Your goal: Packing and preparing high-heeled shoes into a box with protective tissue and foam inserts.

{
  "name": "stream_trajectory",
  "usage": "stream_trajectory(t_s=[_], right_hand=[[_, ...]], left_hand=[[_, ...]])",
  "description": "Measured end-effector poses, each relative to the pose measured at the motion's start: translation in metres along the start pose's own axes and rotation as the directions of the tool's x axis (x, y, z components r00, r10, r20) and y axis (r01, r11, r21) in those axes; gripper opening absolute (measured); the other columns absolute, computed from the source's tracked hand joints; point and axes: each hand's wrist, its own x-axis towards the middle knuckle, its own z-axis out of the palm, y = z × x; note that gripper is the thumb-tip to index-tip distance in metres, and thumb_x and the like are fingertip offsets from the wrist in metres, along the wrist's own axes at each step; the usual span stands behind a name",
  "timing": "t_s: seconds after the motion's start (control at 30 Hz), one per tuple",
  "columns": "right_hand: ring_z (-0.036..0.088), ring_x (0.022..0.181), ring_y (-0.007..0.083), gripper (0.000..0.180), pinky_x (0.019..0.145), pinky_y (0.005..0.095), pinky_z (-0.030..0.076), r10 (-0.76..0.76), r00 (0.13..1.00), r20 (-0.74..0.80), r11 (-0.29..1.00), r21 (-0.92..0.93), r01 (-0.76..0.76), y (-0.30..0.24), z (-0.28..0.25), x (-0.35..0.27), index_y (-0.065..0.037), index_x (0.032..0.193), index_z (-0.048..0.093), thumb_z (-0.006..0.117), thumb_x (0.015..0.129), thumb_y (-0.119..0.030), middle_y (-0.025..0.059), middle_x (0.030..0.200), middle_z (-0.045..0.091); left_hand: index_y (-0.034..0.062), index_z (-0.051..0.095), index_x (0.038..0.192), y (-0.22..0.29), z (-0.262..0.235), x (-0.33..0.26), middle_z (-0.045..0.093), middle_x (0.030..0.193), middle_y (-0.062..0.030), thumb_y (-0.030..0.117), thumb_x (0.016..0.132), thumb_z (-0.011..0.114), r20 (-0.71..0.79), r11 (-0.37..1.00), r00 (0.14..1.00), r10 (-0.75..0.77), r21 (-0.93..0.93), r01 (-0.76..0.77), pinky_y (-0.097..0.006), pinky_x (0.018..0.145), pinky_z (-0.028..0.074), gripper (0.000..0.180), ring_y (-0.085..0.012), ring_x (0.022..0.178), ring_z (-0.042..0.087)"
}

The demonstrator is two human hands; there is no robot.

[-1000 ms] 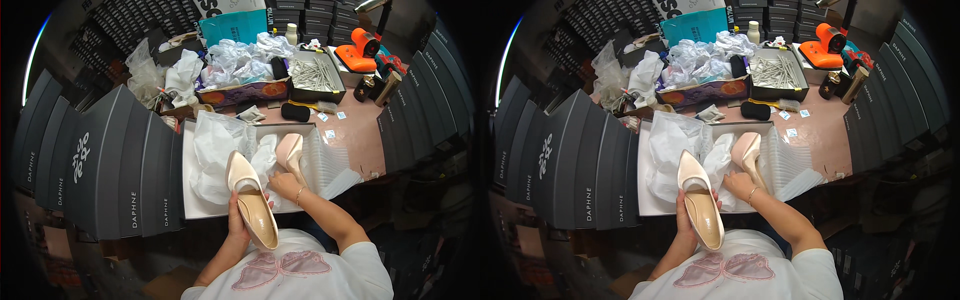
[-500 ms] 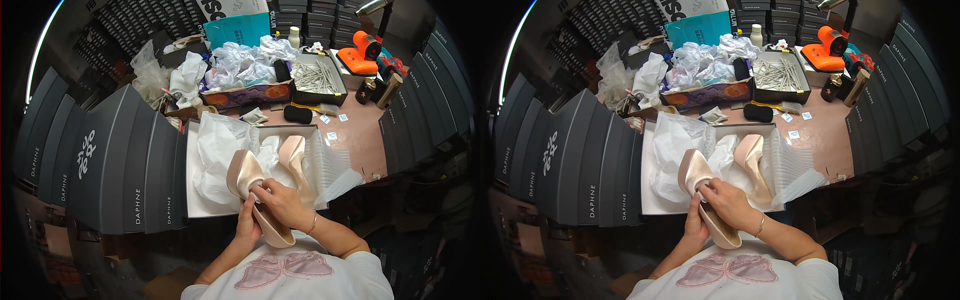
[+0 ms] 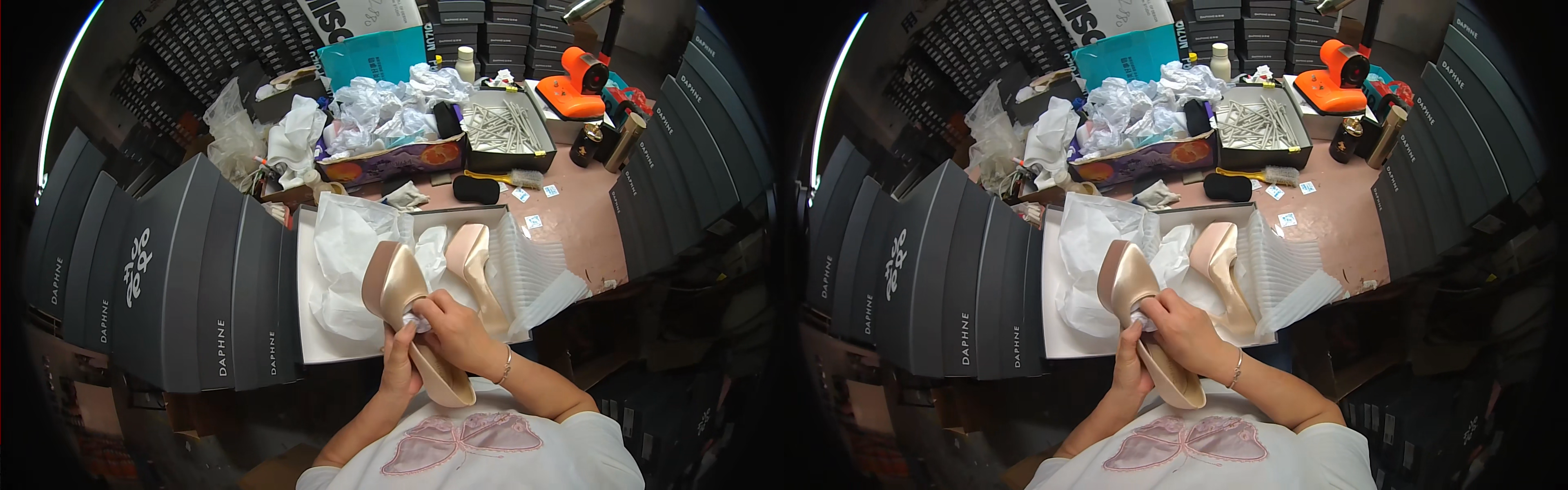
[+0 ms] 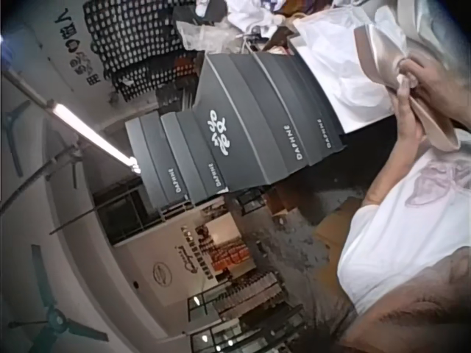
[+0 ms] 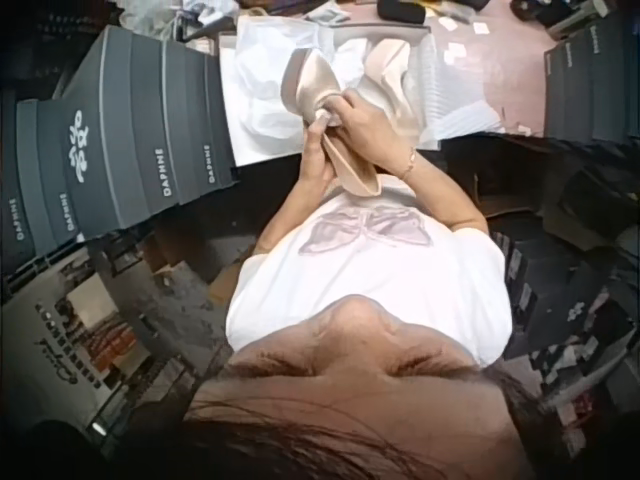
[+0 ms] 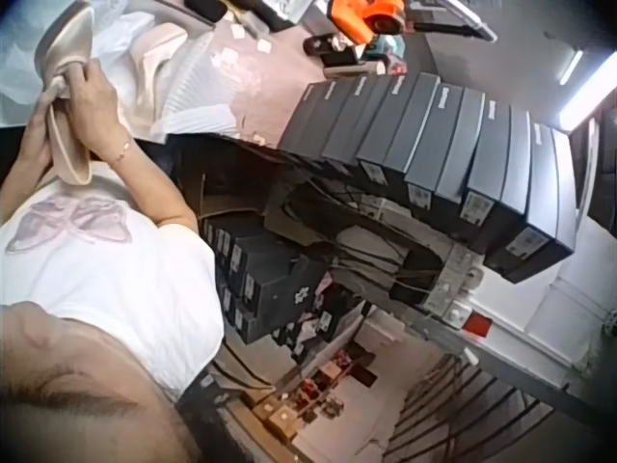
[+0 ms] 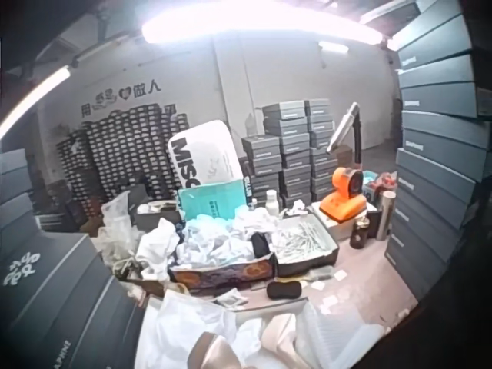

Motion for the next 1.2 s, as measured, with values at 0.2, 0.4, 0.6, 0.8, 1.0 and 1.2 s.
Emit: stream_trajectory(t_s=[0.2, 0.4, 0.6, 0.8, 1.0, 1.2], right_hand=[[0.062, 0.083, 0.0296, 0.028, 0.073, 0.0358, 0.053, -0.069, 0.997, -0.023, 0.997, -0.046, 0.068, 0.027, 0.006, -0.007, -0.006, 0.099, 0.06, 0.073, 0.076, -0.015, 0.0104, 0.097, 0.058], [0.06, 0.102, 0.0372, 0.085, 0.09, 0.0367, 0.048, -0.002, 0.977, -0.213, 0.988, 0.151, 0.035, 0.03, -0.002, 0.001, -0.008, 0.143, 0.031, 0.078, 0.072, -0.015, 0.0208, 0.108, 0.061], [0.054, 0.118, 0.0364, 0.092, 0.1, 0.0382, 0.042, 0.111, 0.984, 0.142, 0.911, 0.381, -0.157, 0.047, 0.006, 0.003, -0.003, 0.148, 0.024, 0.078, 0.075, -0.022, 0.0267, 0.129, 0.053], [0.031, 0.137, 0.0393, 0.083, 0.111, 0.0449, 0.027, 0.148, 0.978, 0.147, 0.952, -0.29, -0.1, 0.13, -0.014, 0.013, 0.002, 0.143, 0.032, 0.071, 0.081, -0.038, 0.0222, 0.149, 0.031], [0.046, 0.123, 0.0373, 0.056, 0.102, 0.0472, 0.038, 0.231, 0.667, 0.709, 0.847, -0.483, 0.22, 0.136, 0.022, -0.001, -0.002, 0.128, 0.051, 0.067, 0.084, -0.032, 0.0198, 0.133, 0.049], [0.061, 0.099, 0.0346, 0.038, 0.088, 0.0432, 0.048, 0.128, 0.978, 0.164, 0.952, -0.296, -0.075, 0.132, -0.008, -0.002, -0.001, 0.116, 0.059, 0.066, 0.084, -0.02, 0.0199, 0.112, 0.062]], left_hand=[[0.0045, 0.044, 0.13, -0.002, 0.014, -0.007, 0.055, 0.121, -0.0115, 0.041, 0.091, 0.056, -0.007, 0.998, 1.0, -0.001, 0.059, 0.001, -0.04, 0.097, 0.048, 0.055, -0.0242, 0.112, 0.057], [0.003, 0.046, 0.127, 0.003, 0.0, -0.01, 0.058, 0.11, -0.012, 0.049, 0.091, 0.051, 0.107, 0.96, 0.955, -0.278, 0.072, 0.271, -0.038, 0.09, 0.05, 0.058, -0.0236, 0.106, 0.059], [0.0023, 0.048, 0.127, -0.013, 0.008, -0.026, 0.059, 0.113, -0.0143, 0.051, 0.089, 0.053, 0.04, 0.969, 0.972, -0.232, 0.095, 0.227, -0.037, 0.087, 0.053, 0.062, -0.0243, 0.102, 0.062], [-0.0032, 0.05, 0.125, 0.0, -0.014, 0.005, 0.062, 0.106, -0.0173, 0.051, 0.09, 0.049, 0.082, 0.953, 0.952, -0.294, -0.047, 0.298, -0.04, 0.082, 0.056, 0.064, -0.0289, 0.092, 0.066], [-0.002, 0.046, 0.127, -0.004, -0.023, 0.013, 0.058, 0.114, -0.016, 0.048, 0.088, 0.054, 0.01, 0.961, 0.961, -0.275, 0.004, 0.275, -0.042, 0.089, 0.053, 0.064, -0.0279, 0.101, 0.062], [-0.0026, 0.046, 0.128, -0.003, -0.019, 0.014, 0.056, 0.118, -0.0179, 0.047, 0.089, 0.054, -0.011, 0.973, 0.974, -0.227, -0.041, 0.227, -0.044, 0.093, 0.051, 0.064, -0.0282, 0.104, 0.06]])
